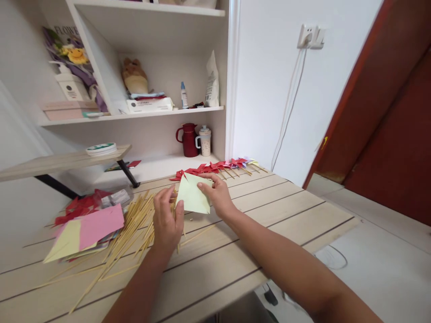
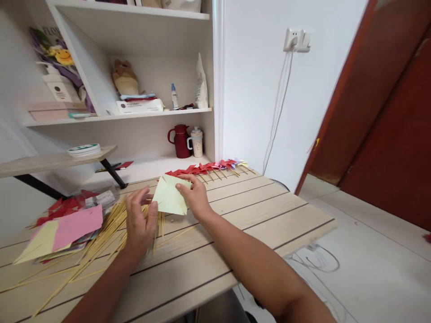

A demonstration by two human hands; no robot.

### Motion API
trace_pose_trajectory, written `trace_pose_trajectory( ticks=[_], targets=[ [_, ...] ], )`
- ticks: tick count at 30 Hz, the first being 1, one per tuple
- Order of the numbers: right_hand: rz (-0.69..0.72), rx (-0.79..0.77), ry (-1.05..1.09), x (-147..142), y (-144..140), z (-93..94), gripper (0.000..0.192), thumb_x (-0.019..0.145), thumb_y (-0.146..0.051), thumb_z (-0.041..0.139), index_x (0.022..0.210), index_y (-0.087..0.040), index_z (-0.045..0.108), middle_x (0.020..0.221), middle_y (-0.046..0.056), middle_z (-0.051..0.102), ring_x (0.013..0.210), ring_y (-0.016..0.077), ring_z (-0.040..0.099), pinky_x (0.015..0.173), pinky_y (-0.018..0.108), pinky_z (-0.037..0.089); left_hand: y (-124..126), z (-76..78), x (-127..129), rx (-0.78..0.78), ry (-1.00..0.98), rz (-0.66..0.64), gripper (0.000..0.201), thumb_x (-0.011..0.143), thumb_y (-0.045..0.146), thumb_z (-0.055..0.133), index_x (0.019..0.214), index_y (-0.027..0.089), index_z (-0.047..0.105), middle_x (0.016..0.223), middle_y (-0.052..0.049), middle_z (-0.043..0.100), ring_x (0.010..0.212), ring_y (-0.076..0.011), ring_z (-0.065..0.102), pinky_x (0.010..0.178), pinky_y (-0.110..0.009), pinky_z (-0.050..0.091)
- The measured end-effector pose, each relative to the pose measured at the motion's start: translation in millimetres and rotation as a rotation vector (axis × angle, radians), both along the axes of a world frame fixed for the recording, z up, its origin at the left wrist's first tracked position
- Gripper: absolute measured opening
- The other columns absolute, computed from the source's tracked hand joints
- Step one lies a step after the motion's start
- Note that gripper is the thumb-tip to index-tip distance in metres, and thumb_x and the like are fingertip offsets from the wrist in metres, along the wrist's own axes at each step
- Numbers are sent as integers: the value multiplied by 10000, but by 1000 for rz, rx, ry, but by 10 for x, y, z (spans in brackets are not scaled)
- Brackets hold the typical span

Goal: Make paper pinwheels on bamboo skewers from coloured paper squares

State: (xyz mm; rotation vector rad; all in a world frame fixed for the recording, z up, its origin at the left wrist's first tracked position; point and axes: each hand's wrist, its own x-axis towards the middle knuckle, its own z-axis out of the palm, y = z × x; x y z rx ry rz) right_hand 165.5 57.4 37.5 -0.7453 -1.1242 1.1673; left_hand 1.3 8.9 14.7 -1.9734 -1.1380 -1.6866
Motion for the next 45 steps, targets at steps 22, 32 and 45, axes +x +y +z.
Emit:
trace_pose_trajectory(
  ticks=[22, 32, 45],
  targets=[
    [-121, 318, -194, 75, -18, -8, 185, 852, -358, 702, 979, -233, 753, 1033, 46, 763, 950, 218, 664, 833, 341, 489, 7, -66, -150, -376, -519, -50, 412, 1024, 511, 413, 1055, 178, 654, 612, 41, 577, 451, -105, 522, 488, -237, 420],
    [-103, 276, -166, 84, 35, -43, 168, 862, -359, 693, 959, -237, 756, 1059, 44, 756, 991, 219, 661, 835, 341, 489, 21, -111, -180, -578, -594, -336, 554, 980, 644, 432, 772, 182, 656, 521, 3, 572, 361, -91, 407, 390, -240, 303],
    [-76, 374, -297, 91, -11, 24, 115, 873, -286, 690, 929, -218, 763, 966, 22, 767, 933, 186, 678, 889, 338, 488, -13, -197, -60, -1035, -371, -638, 516, 868, 658, 631, 834, 154, 739, 667, -81, 702, 585, -179, 600, 590, -304, 494]
  ],
)
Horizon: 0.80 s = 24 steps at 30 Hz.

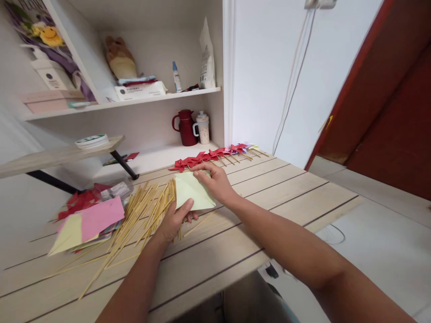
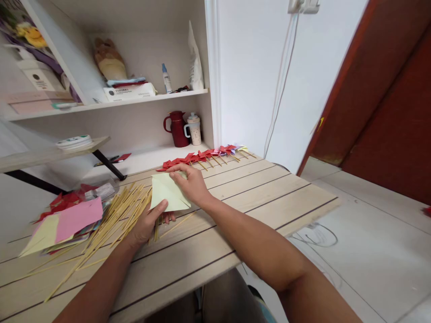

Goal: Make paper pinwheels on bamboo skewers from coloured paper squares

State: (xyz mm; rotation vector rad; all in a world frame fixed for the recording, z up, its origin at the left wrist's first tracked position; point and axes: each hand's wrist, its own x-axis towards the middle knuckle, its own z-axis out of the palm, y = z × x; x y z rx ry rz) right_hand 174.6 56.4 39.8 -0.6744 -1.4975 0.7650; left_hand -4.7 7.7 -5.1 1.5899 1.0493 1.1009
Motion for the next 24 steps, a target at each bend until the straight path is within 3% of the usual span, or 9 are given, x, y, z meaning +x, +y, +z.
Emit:
trace_pose_trajectory(
  ticks=[5, 10, 16, 21, 24],
  targets=[
    [-18, 46, -17, 37, 22, 20, 117, 879, -271, 681, 940, -215, 764, 988, 32, 784, 956, 191, 695, 904, 348, 498, 14, 32, 11, -90, -352, 6, 559, 847, 637, 678, 1088, 139, 758, 1018, -137, 773, 980, -301, 696, 827, -396, 568],
    [-25, 47, -27, 42, 26, 35, 114, 874, -258, 677, 931, -216, 766, 981, 32, 789, 947, 190, 704, 891, 346, 508, 18, 66, 41, -118, -533, -13, 566, 855, 592, 702, 1242, 179, 721, 1190, -122, 758, 1192, -328, 653, 1016, -441, 520],
    [109, 49, -132, 10, 24, -5, 113, 867, -250, 672, 919, -205, 762, 967, 36, 791, 924, 190, 712, 881, 337, 512, 18, 41, 6, -153, -529, -48, 510, 836, 512, 762, 1178, 134, 747, 1101, -149, 783, 1114, -325, 705, 1006, -433, 526],
    [92, 37, -168, 1, 14, -29, 130, 880, -278, 664, 935, -212, 761, 976, 39, 784, 910, 194, 694, 848, 330, 502, -38, 56, 52, -171, -452, -9, 482, 748, 425, 865, 1104, 117, 763, 1037, -149, 797, 953, -289, 750, 871, -373, 565],
    [98, 6, -153, -5, 13, -45, 169, 889, -329, 673, 994, -220, 748, 966, 38, 755, 827, 180, 651, 740, 303, 478, -37, 54, 67, -162, -456, 61, 466, 731, 429, 876, 1054, 108, 778, 983, -143, 804, 880, -270, 760, 827, -355, 574]
  ],
)
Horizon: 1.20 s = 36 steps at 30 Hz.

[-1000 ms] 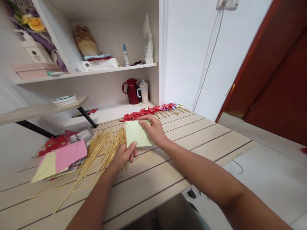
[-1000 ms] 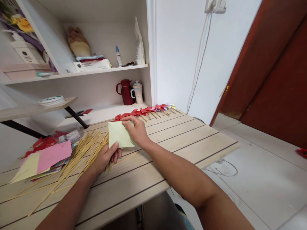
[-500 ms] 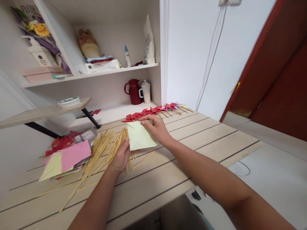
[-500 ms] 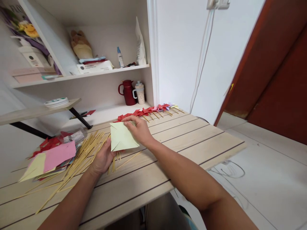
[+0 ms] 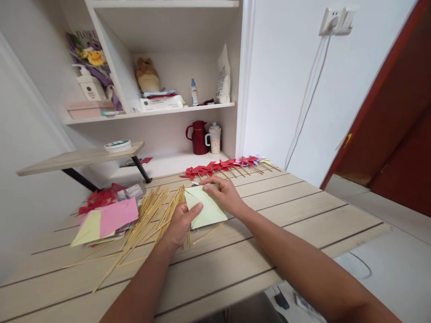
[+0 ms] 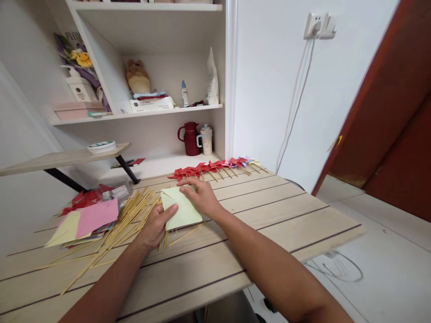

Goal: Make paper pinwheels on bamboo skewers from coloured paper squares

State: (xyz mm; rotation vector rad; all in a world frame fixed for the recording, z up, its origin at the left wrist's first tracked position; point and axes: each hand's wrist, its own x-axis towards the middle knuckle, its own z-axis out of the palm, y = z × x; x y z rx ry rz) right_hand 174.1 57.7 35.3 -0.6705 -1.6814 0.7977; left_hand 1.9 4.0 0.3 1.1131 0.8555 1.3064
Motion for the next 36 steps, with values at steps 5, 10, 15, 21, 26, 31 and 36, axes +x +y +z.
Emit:
trace_pose_trajectory(
  ticks=[5, 10, 15, 21, 26, 31, 36],
  targets=[
    [195, -138, 90, -1, -9, -25, 432, 950, -483, 619, 1318, -259, 587, 689, -37, 555, 596, 149, 505, 563, 264, 381, 52, 51, -42, 86, -87, 215, 487, 724, 444, 874, 1066, 111, 780, 1020, -143, 805, 887, -272, 767, 849, -370, 589],
    [312, -169, 80, -43, -66, -40, 564, 927, -510, 659, 1412, -280, 487, 838, 8, 641, 795, 199, 628, 726, 327, 498, 62, 116, -69, 144, -115, 359, 525, 699, 466, 885, 1079, 120, 778, 1046, -136, 804, 928, -271, 764, 900, -379, 583],
    [281, -205, 104, -118, -100, -66, 661, 844, -354, 758, 1424, -263, 455, 957, 33, 695, 811, 190, 646, 722, 321, 513, 62, 64, -64, 135, -39, 325, 501, 724, 486, 864, 1055, 119, 784, 1036, -141, 803, 948, -279, 757, 879, -378, 582],
    [233, -169, 128, -96, -71, -68, 544, 861, -293, 707, 1369, -235, 522, 954, 38, 702, 799, 179, 643, 692, 299, 507, 67, 38, -48, 143, -47, 236, 493, 782, 472, 826, 1120, 118, 765, 1110, -152, 790, 986, -286, 751, 891, -370, 574],
    [202, -87, 58, -73, -57, -88, 478, 881, -289, 691, 1344, -247, 579, 1057, 58, 709, 859, 191, 652, 706, 299, 524, 31, 95, -25, 139, -90, 225, 504, 779, 454, 832, 1153, 125, 756, 1159, -155, 778, 1074, -310, 734, 943, -390, 566],
    [131, -48, -39, -66, -76, -86, 440, 892, -294, 698, 1323, -255, 622, 852, 13, 672, 698, 163, 587, 612, 279, 494, 6, 131, 17, 118, -135, 261, 504, 736, 417, 870, 1137, 136, 754, 1117, -143, 790, 1075, -308, 738, 936, -391, 578],
    [147, -48, -33, -86, -170, -29, 483, 917, -309, 675, 1385, -280, 559, 1064, 54, 705, 738, 171, 660, 650, 311, 558, 6, 179, 36, 129, -209, 322, 520, 727, 407, 875, 1153, 140, 741, 1099, -123, 795, 1029, -294, 753, 905, -373, 593]
  ],
)
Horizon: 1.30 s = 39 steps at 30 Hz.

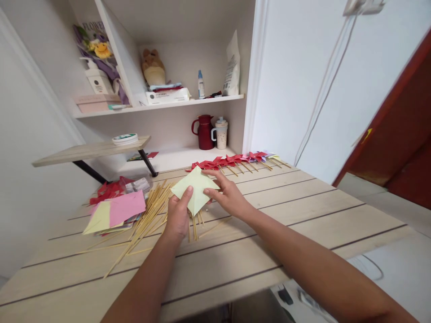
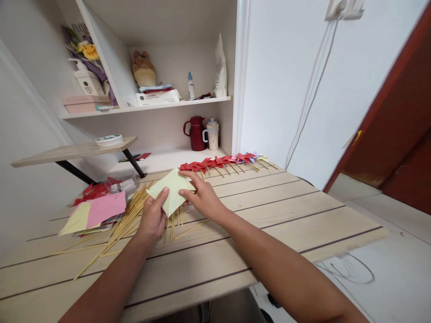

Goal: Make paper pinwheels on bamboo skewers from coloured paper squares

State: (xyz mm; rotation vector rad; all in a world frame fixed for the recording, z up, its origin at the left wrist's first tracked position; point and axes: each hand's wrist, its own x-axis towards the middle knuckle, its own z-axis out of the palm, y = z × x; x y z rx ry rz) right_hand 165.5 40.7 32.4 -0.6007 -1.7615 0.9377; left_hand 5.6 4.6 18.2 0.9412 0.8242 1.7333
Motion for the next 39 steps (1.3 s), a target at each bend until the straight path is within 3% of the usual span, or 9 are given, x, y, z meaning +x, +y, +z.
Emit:
trace_pose_trajectory(
  ticks=[2, 7, 11, 18, 26, 33, 39],
  targets=[
    [-10, 24, -57, -5, -46, 16, 533, 932, -303, 662, 1441, -291, 508, 1054, 51, 708, 673, 158, 668, 678, 334, 569, 6, 23, -6, 23, -38, 39, 509, 732, 400, 871, 1150, 142, 740, 1110, -117, 793, 1024, -281, 753, 901, -358, 594],
    [7, 306, -163, -50, -120, -50, 613, 921, -250, 679, 1490, -334, 469, 1228, 76, 668, 740, 151, 651, 760, 351, 564, 10, 78, -46, 48, -157, 148, 412, 768, 359, 846, 1117, 163, 748, 1148, -100, 786, 1080, -237, 733, 940, -305, 569],
    [11, 467, -196, -133, -163, -142, 589, 949, -166, 611, 1491, -355, 480, 1081, 48, 663, 812, 170, 628, 824, 363, 555, -25, 135, -63, 19, -211, 139, 426, 788, 380, 826, 1156, 188, 731, 1176, -84, 777, 1134, -234, 712, 973, -326, 562],
    [-104, 572, -68, -163, -176, -133, 404, 967, -127, 556, 1293, -333, 678, 910, 33, 613, 801, 169, 591, 711, 292, 527, -53, 142, -13, 21, -179, 38, 408, 787, 380, 824, 1133, 177, 745, 1174, -94, 777, 1202, -260, 683, 1008, -341, 549],
    [-175, 484, -11, -121, -198, -98, 104, 941, -264, 685, 913, -261, 786, 806, 36, 692, 752, 177, 638, 674, 295, 515, -73, 127, 19, 4, -104, -10, 427, 762, 378, 851, 1133, 188, 754, 1091, -68, 795, 1046, -249, 733, 844, -305, 587],
    [-111, 202, 28, -147, -258, -3, 194, 925, -346, 702, 773, -226, 727, 691, 5, 710, 619, 155, 613, 654, 313, 509, -67, 100, 28, 77, -19, -59, 341, 786, 424, 822, 977, 148, 765, 1003, -82, 792, 974, -259, 743, 816, -332, 580],
    [-33, -73, 239, -190, -254, -15, 233, 859, -405, 758, 772, -205, 678, 661, -3, 684, 569, 128, 593, 539, 260, 526, -56, 60, 24, 76, 5, -84, 263, 808, 407, 804, 861, 160, 733, 773, -20, 734, 629, -140, 666, 600, -257, 529]
  ],
)
